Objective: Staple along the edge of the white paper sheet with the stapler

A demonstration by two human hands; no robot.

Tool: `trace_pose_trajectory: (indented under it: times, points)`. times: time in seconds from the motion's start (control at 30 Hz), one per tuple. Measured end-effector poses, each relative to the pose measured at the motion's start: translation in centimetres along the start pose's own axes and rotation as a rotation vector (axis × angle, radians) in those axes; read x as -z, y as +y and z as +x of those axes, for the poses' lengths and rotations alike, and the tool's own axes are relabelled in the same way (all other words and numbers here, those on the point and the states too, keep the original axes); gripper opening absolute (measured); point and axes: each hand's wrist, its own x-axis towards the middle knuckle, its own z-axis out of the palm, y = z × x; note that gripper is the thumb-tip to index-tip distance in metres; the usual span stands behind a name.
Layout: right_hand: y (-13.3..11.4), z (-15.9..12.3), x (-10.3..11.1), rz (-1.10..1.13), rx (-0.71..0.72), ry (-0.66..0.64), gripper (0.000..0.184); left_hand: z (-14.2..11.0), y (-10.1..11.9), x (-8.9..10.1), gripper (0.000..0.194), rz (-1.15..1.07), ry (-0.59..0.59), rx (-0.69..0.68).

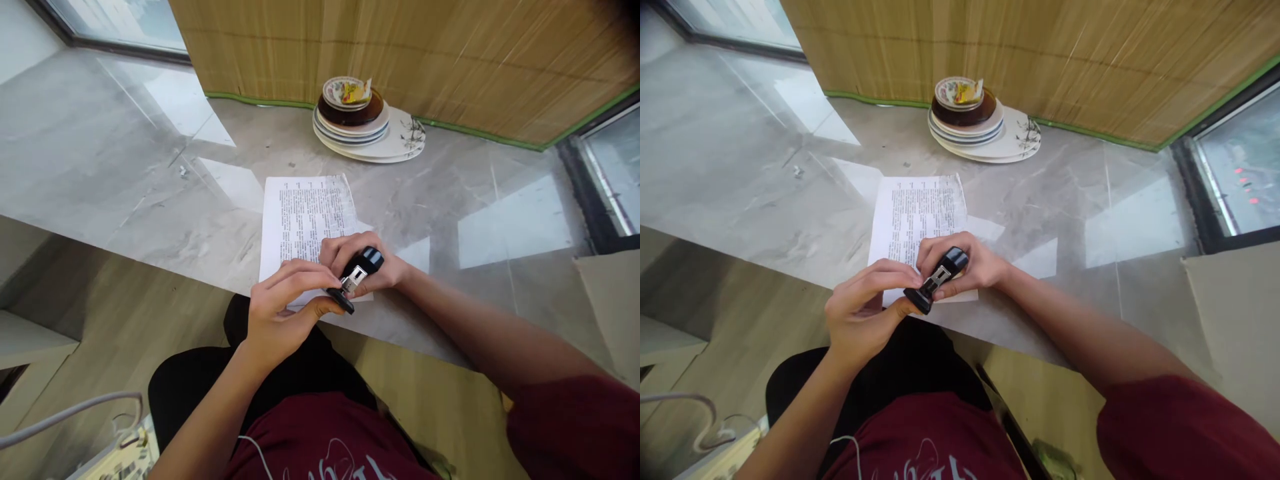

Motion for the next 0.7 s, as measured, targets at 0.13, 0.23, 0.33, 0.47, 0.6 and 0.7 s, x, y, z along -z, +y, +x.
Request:
trace_pose_trajectory:
  times: [0.13, 0.23, 0.33, 0.47, 0.6, 0.7]
  points:
    - [-0.2, 0.1, -1.3, -0.019, 0.036, 0.070, 0.024, -1.0, -0.1, -0.2, 0.044, 0.025, -0.003, -0.009]
    - [-0.6, 0.0, -2.6, -0.109, 0.056, 0.153, 0.019, -2.0, -0.1, -0.5, 0.051, 0.092, 0.050, -0.004]
    - [-0.8, -0.3, -3.8, -0.213, 0.051, 0.198, 0.014, -2.8, -0.2, -0.5, 0.047, 0.138, 0.141, 0.010]
    - [-0.5, -0.7, -5.0, -0.294, 0.119, 0.240, 0.018, -3.5, -0.8, 0.0, 0.048, 0.146, 0.091, 0.044]
    - [-0.5, -1.1, -5.9, -0.405, 0.142, 0.304, 0.013, -3.9, -1.3, -0.3, 0.047, 0.122, 0.043, 0.028]
    - [-1.1, -1.4, -6.4, -0.490, 0.076, 0.325, 0.008, -4.3, -1.5, -1.3, 0.040, 0.017, 0.085, 0.048]
